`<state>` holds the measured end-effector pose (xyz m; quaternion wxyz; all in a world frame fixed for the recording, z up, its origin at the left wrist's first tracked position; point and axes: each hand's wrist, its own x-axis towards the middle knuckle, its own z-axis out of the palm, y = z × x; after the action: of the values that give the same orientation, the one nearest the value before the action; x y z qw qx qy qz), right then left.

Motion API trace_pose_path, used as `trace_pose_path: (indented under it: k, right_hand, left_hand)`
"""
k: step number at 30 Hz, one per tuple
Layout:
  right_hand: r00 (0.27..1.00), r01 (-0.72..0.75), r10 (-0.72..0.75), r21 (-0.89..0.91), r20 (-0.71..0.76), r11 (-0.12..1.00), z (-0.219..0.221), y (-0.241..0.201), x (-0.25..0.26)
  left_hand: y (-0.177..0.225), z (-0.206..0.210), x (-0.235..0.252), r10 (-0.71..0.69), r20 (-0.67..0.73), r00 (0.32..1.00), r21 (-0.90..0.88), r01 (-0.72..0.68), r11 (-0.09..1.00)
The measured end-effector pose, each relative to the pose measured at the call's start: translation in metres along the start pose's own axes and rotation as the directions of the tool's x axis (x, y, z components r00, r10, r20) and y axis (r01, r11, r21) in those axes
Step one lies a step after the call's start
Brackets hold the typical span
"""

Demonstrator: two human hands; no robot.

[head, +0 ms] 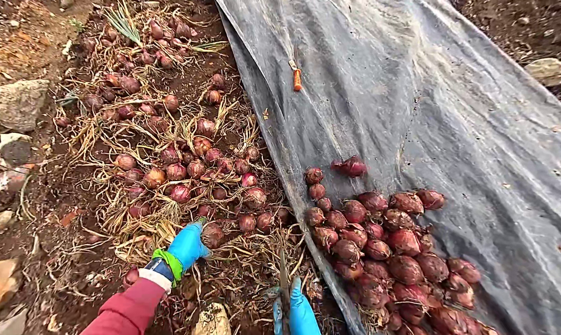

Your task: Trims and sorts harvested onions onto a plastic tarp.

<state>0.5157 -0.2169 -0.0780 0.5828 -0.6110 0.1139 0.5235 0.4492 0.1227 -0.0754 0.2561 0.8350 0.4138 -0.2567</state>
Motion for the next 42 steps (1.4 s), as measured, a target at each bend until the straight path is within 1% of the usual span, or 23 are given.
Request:
trace_pose_path:
  k: [2,3,6,8,10,11,13,15,17,19,20,22,24,25,26,27,28,30,31,32,35,39,42]
  right_hand:
    - [0.994,-0.064,0.065,-0.014,0.091,0.998,0.014,0.005,0.014]
    - [0.986,-0.041,0.046,-0.030,0.161,0.999,0.021,0.005,0.020]
    - [0.930,0.166,-0.138,-0.054,0.340,0.985,0.046,-0.024,0.038]
    - [0.907,0.312,-0.255,-0.127,0.336,0.942,0.058,-0.052,0.046]
    - [0.906,0.375,-0.279,-0.299,0.317,0.878,0.059,-0.070,0.054]
    - [0.913,0.368,-0.243,-0.401,0.329,0.839,0.056,-0.076,0.056]
    - [0.943,0.230,-0.034,-0.577,0.330,0.783,0.048,-0.087,0.056]
    - [0.928,0.177,0.045,-0.543,0.371,0.821,0.037,-0.089,0.045]
    - [0.933,0.178,-0.027,-0.394,0.359,0.902,0.025,-0.083,0.030]
    - [0.971,0.139,-0.049,-0.383,0.235,0.913,0.017,-0.070,0.033]
    - [0.977,0.088,0.012,-0.459,0.212,0.884,0.013,-0.058,0.032]
    - [0.953,0.095,0.107,-0.614,0.284,0.784,0.005,-0.052,0.034]
    - [0.934,0.197,0.049,-0.626,0.353,0.755,0.007,-0.061,0.027]
    - [0.940,0.227,-0.012,-0.601,0.340,0.766,0.006,-0.065,0.019]
    - [0.948,0.261,-0.110,-0.535,0.299,0.804,0.002,-0.068,0.013]
    - [0.949,0.300,-0.221,-0.433,0.224,0.850,-0.004,-0.072,0.010]
    - [0.935,0.354,-0.332,-0.290,0.123,0.889,-0.010,-0.077,0.008]
    - [0.904,0.418,-0.424,-0.100,-0.048,0.903,-0.021,-0.084,0.013]
    - [0.907,0.409,-0.416,-0.089,-0.071,0.908,-0.024,-0.085,0.018]
    - [0.918,0.385,-0.393,-0.115,-0.051,0.916,-0.024,-0.082,0.021]
    - [0.961,0.277,-0.270,-0.226,0.060,0.934,-0.009,-0.062,0.020]
    - [0.989,0.148,-0.144,-0.117,0.035,0.982,0.006,-0.024,0.024]
    - [0.999,-0.009,0.009,0.000,0.047,1.000,0.017,-0.007,0.033]
  left_hand:
    - [0.009,-0.026,-0.019,0.059,0.001,0.998,-0.145,-0.058,0.988]
    - [0.016,-0.038,-0.030,0.099,-0.001,0.995,-0.196,-0.098,0.976]
    - [0.034,-0.054,-0.050,0.271,0.062,0.960,-0.346,-0.235,0.909]
    - [0.043,-0.051,-0.054,0.348,0.193,0.918,-0.296,-0.283,0.912]
    - [0.045,-0.053,-0.054,0.372,0.304,0.877,-0.193,-0.325,0.926]
    - [0.047,-0.058,-0.053,0.365,0.353,0.861,-0.109,-0.350,0.930]
    - [0.050,-0.064,-0.048,0.290,0.400,0.869,0.102,-0.357,0.929]
    - [0.043,-0.059,-0.033,0.121,0.344,0.931,0.300,-0.231,0.926]
    - [0.027,-0.051,-0.018,-0.017,0.166,0.986,0.252,-0.026,0.967]
    - [0.031,-0.052,-0.026,-0.027,0.043,0.999,0.078,0.024,0.997]
    - [0.040,-0.048,-0.044,0.032,0.052,0.998,0.038,-0.034,0.999]
    - [0.077,-0.045,-0.078,0.227,0.222,0.948,0.110,-0.256,0.960]
    - [0.109,-0.038,-0.098,0.400,0.412,0.818,0.169,-0.501,0.849]
    - [0.116,-0.033,-0.103,0.443,0.421,0.791,0.152,-0.543,0.826]
    - [0.118,-0.036,-0.101,0.442,0.368,0.818,0.146,-0.520,0.842]
    - [0.116,-0.042,-0.092,0.385,0.257,0.886,0.151,-0.430,0.890]
    - [0.109,-0.048,-0.078,0.278,0.111,0.954,0.145,-0.292,0.945]
    - [0.083,-0.048,-0.048,0.032,-0.113,0.993,0.077,-0.023,0.997]
    - [0.072,-0.041,-0.035,-0.059,-0.108,0.992,0.089,0.069,0.994]
    - [0.066,-0.029,-0.026,-0.119,-0.034,0.992,0.135,0.122,0.983]
    - [0.056,0.034,-0.010,-0.210,0.185,0.960,0.135,0.186,0.973]
    - [0.018,0.054,-0.007,-0.142,0.202,0.969,-0.239,0.189,0.953]
    - [0.011,0.030,-0.020,-0.029,0.224,0.974,-0.351,0.109,0.930]
